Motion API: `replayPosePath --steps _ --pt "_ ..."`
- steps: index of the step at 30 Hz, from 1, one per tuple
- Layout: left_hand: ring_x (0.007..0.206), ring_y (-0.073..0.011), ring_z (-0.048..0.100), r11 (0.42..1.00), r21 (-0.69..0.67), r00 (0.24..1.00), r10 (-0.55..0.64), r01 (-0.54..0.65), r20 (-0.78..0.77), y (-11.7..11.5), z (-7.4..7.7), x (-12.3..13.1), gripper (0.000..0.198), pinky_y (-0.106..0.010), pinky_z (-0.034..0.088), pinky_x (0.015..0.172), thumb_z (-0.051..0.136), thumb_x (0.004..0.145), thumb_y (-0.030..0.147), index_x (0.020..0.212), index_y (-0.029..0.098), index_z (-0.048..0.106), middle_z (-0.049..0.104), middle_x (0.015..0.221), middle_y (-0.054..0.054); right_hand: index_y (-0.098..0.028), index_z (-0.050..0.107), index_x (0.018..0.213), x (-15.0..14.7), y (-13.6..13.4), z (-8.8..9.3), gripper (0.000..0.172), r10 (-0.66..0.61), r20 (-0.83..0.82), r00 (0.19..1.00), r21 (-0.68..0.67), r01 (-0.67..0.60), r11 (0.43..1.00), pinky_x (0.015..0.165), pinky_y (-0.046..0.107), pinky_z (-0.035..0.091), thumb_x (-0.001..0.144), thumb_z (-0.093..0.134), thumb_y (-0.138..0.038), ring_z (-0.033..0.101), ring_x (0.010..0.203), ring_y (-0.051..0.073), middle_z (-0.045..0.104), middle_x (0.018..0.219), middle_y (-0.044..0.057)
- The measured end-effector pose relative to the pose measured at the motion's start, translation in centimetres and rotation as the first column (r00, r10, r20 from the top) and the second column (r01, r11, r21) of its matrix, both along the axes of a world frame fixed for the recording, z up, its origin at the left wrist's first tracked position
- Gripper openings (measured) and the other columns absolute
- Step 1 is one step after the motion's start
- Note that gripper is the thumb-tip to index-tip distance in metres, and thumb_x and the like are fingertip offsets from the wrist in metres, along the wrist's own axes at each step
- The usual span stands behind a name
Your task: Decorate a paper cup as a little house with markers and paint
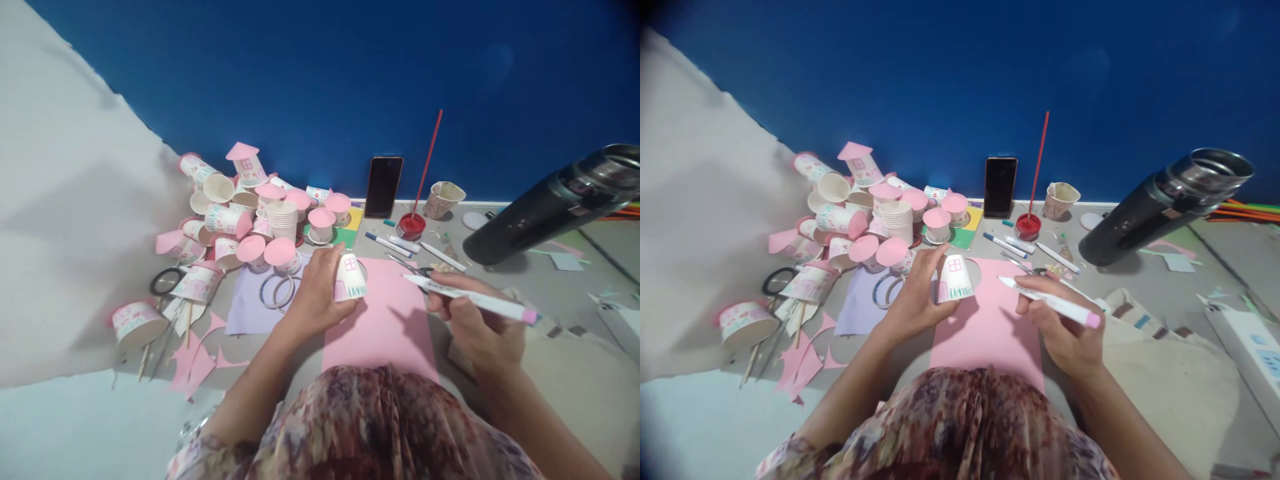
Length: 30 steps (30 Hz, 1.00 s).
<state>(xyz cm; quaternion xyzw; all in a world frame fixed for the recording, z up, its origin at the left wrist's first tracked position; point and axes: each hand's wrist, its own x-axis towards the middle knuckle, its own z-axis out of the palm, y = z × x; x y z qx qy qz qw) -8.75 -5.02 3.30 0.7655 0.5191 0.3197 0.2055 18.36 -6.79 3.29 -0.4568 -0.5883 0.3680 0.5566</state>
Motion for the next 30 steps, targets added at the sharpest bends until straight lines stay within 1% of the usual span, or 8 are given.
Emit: replayPosePath --steps 4,7,9,12,17,21,25,30 --pt "0.138 -0.0395 0.055 0.997 0.032 0.996 -0.065 0.067 -0.062 -0.1 0.5 0.1 0.092 -0.055 0.048 0.115 0.086 0.084 0.035 0.162 0.023 0.038 0.058 0.148 -0.019 -0.026 0.084 0.1 -1.5 -1.1 0.1 0.026 -0.031 0.088 0.996 0.106 0.022 0.994 0.067 0.043 0.062 0.097 0.073 -0.05 0.074 0.069 0.027 0.08 0.078 0.008" --pt "0.135 -0.0385 0.058 0.996 0.062 0.994 -0.06 0.066 -0.087 -0.1 0.7 0.4 0.091 -0.053 0.05 0.112 0.087 0.085 0.044 0.16 0.022 0.041 0.059 0.144 -0.019 -0.027 0.081 0.092 -2.8 -1.5 0.4 0.014 -0.048 0.122 0.991 0.152 0.029 0.988 0.061 0.037 0.061 0.097 0.074 -0.038 0.075 0.065 0.024 0.081 0.078 0.007" --pt "0.135 -0.0393 0.057 0.996 0.073 0.993 -0.05 0.059 -0.111 -0.1 0.7 0.5 0.09 -0.053 0.05 0.112 0.087 0.085 0.045 0.16 0.022 0.044 0.058 0.144 -0.019 -0.027 0.079 0.091 -3.2 -1.5 0.5 0.009 -0.002 0.18 0.984 0.182 -0.032 0.983 0.058 0.034 0.061 0.096 0.074 -0.032 0.075 0.063 0.023 0.08 0.076 0.006" --pt "0.136 -0.0399 0.056 0.995 0.077 0.987 -0.051 0.064 -0.151 0.0 0.5 0.6 0.083 -0.054 0.049 0.112 0.085 0.086 0.041 0.158 0.021 0.047 0.058 0.145 -0.02 -0.026 0.077 0.091 -3.4 -1.4 0.6 0.011 0.058 0.295 0.954 0.237 -0.132 0.963 0.058 0.035 0.061 0.097 0.07 -0.031 0.074 0.062 0.023 0.079 0.072 0.006" --pt "0.135 -0.0399 0.057 0.994 0.083 0.979 -0.053 0.07 -0.196 -0.1 0.5 0.4 0.08 -0.053 0.049 0.11 0.081 0.088 0.038 0.158 0.021 0.047 0.058 0.145 -0.02 -0.026 0.076 0.093 -3.4 -0.8 0.3 0.014 0.082 0.402 0.912 0.299 -0.215 0.93 0.06 0.035 0.061 0.099 0.063 -0.029 0.074 0.063 0.023 0.079 0.072 0.006" --pt "0.135 -0.0406 0.058 0.994 0.087 0.973 -0.05 0.071 -0.224 -0.2 0.5 0.3 0.082 -0.053 0.049 0.109 0.082 0.086 0.037 0.158 0.021 0.047 0.058 0.146 -0.02 -0.026 0.076 0.094 -3.5 -0.7 0.3 0.015 0.08 0.404 0.911 0.309 -0.218 0.926 0.059 0.035 0.061 0.1 0.063 -0.029 0.074 0.063 0.023 0.078 0.072 0.006" --pt "0.133 -0.0408 0.059 0.991 0.102 0.97 -0.062 0.089 -0.236 -0.2 0.5 0.4 0.08 -0.054 0.05 0.107 0.082 0.086 0.035 0.157 0.016 0.048 0.059 0.143 -0.022 -0.026 0.076 0.095 -3.6 -0.8 0.6 0.013 0.088 0.378 0.922 0.332 -0.224 0.916 0.061 0.034 0.061 0.099 0.064 -0.023 0.074 0.063 0.022 0.079 0.073 0.005" --pt "0.133 -0.0399 0.059 0.99 0.115 0.972 -0.055 0.083 -0.23 -0.2 0.6 0.6 0.082 -0.052 0.049 0.108 0.083 0.085 0.033 0.158 0.02 0.047 0.059 0.144 -0.02 -0.024 0.074 0.099 -3.8 -0.7 1.0 0.016 0.07 0.393 0.917 0.4 -0.238 0.885 0.06 0.032 0.06 0.095 0.064 -0.013 0.073 0.062 0.021 0.078 0.073 0.004"
